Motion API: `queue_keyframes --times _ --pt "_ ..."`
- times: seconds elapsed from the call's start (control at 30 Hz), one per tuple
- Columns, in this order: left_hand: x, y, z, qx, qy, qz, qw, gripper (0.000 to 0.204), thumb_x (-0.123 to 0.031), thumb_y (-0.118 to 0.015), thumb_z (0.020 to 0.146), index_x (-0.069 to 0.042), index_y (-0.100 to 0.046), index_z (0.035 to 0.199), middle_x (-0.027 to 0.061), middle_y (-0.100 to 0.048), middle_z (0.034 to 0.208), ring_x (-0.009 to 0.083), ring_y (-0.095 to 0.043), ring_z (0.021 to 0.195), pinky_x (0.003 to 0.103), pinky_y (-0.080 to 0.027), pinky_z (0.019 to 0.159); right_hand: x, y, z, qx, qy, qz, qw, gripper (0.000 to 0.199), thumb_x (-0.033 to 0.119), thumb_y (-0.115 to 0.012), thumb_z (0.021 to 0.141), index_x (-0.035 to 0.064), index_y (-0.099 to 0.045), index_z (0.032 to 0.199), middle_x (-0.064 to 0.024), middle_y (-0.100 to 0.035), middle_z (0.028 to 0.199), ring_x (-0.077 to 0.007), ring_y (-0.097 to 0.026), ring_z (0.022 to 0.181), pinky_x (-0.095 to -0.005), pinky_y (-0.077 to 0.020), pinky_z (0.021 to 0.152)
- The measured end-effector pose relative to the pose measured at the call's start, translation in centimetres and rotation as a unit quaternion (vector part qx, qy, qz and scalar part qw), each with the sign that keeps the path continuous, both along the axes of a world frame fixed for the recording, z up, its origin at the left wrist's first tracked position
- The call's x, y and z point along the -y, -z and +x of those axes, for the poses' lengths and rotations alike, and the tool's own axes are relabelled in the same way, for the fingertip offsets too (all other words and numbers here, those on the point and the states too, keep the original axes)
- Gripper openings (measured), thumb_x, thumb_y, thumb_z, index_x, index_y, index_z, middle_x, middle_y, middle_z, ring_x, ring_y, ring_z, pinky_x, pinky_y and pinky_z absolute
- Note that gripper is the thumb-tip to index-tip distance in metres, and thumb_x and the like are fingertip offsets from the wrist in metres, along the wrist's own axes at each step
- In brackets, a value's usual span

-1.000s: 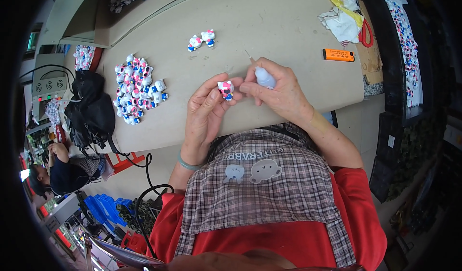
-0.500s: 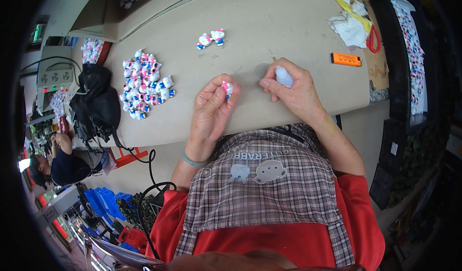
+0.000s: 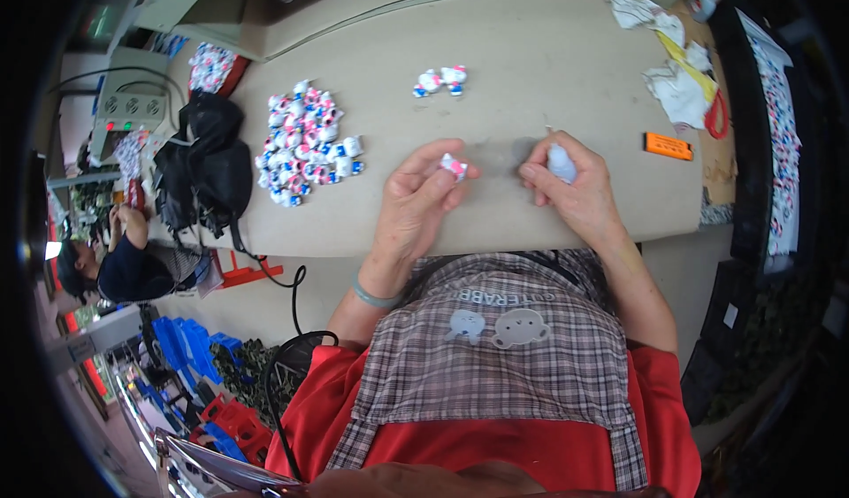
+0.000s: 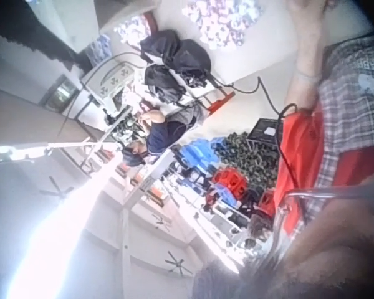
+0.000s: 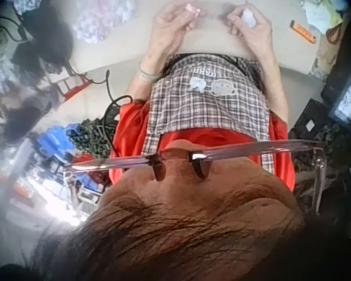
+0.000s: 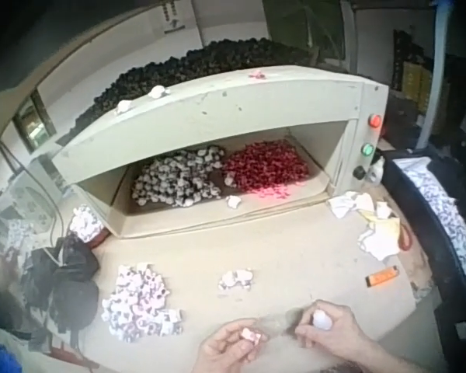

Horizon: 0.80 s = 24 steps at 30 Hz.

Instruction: The person assembles small Hello Kitty themed plastic toys by gluing plastic toy parts together with a glue bottle at a workbench.

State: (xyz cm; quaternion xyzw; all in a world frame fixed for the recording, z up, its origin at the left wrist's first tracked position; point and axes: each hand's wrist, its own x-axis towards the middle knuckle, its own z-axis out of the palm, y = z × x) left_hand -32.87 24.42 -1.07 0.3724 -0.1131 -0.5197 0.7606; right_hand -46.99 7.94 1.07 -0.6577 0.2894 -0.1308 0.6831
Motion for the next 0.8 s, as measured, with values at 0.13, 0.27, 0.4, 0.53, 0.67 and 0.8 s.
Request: queue_keyframes --times 0.13,0.27,0.4,0.53,0.67,0.8 --pt "0.0 -0.1 -0.1 0.113 -0.019 -0.023 0.993 0.030 -0.005 -0.063 0.090 0.000 -0.056 0.119 0.0153 -0.066 0.103 0.0086 -0.054 0.072 0.021 -0.046 0.065 -0.4 -0.2 0.3 0.029 -0.011 -0.007 1.000 0.008 0.003 -0.067 0.086 0.0028 -0.060 0.089 0.0000 -0.060 0.076 -0.0049 -0.053 0.059 -0.0201 -0.0437 0.051" --pt "0.0 -0.1 -0.4 0.182 -0.020 -0.001 0.983 0.030 -0.003 -0.062 0.090 0.002 -0.057 0.120 0.0136 -0.066 0.104 0.0096 -0.058 0.077 0.022 -0.050 0.069 -1.0 -1.2 1.2 0.118 -0.080 -0.144 0.979 0.024 0.000 -0.072 0.079 0.0021 -0.064 0.102 -0.0050 -0.061 0.096 -0.0143 -0.060 0.085 -0.0262 -0.0498 0.072" --pt "0.0 -0.4 -0.3 0.192 -0.022 0.025 0.981 0.029 -0.004 -0.062 0.091 0.002 -0.058 0.119 0.0123 -0.066 0.105 0.0108 -0.060 0.081 0.023 -0.050 0.070 -1.3 -1.6 1.2 0.114 -0.080 -0.221 0.965 0.027 -0.001 -0.072 0.078 0.0010 -0.064 0.103 -0.0062 -0.059 0.102 -0.0147 -0.060 0.087 -0.0262 -0.0498 0.073" --pt "-0.9 -1.9 2.0 0.292 -0.104 0.095 0.946 0.027 -0.005 -0.062 0.091 0.001 -0.061 0.117 0.0091 -0.067 0.108 0.0111 -0.062 0.083 0.024 -0.051 0.075 -0.9 -0.6 0.3 0.079 -0.037 -0.082 0.993 0.021 0.000 -0.070 0.081 0.0007 -0.065 0.100 -0.0048 -0.059 0.100 -0.0092 -0.058 0.075 -0.0227 -0.0490 0.062" --pt "-2.9 -3.0 7.0 0.632 -0.232 0.235 0.701 0.023 0.001 -0.060 0.087 -0.002 -0.066 0.109 0.0112 -0.067 0.113 0.0206 -0.066 0.093 0.028 -0.052 0.080 -0.2 0.2 -0.4 0.049 -0.010 -0.058 0.997 0.011 0.001 -0.067 0.085 0.0006 -0.064 0.096 -0.0028 -0.060 0.091 -0.0053 -0.054 0.065 -0.0202 -0.0468 0.054" --pt "-3.4 -4.8 8.9 0.835 -0.162 0.324 0.413 0.031 0.006 -0.057 0.082 -0.003 -0.066 0.110 0.0113 -0.062 0.123 0.0298 -0.055 0.116 0.040 -0.043 0.099 -0.1 0.2 -0.3 0.034 -0.020 -0.064 0.997 0.009 0.002 -0.066 0.086 0.0002 -0.064 0.094 -0.0023 -0.060 0.085 -0.0055 -0.054 0.062 -0.0205 -0.0466 0.054"
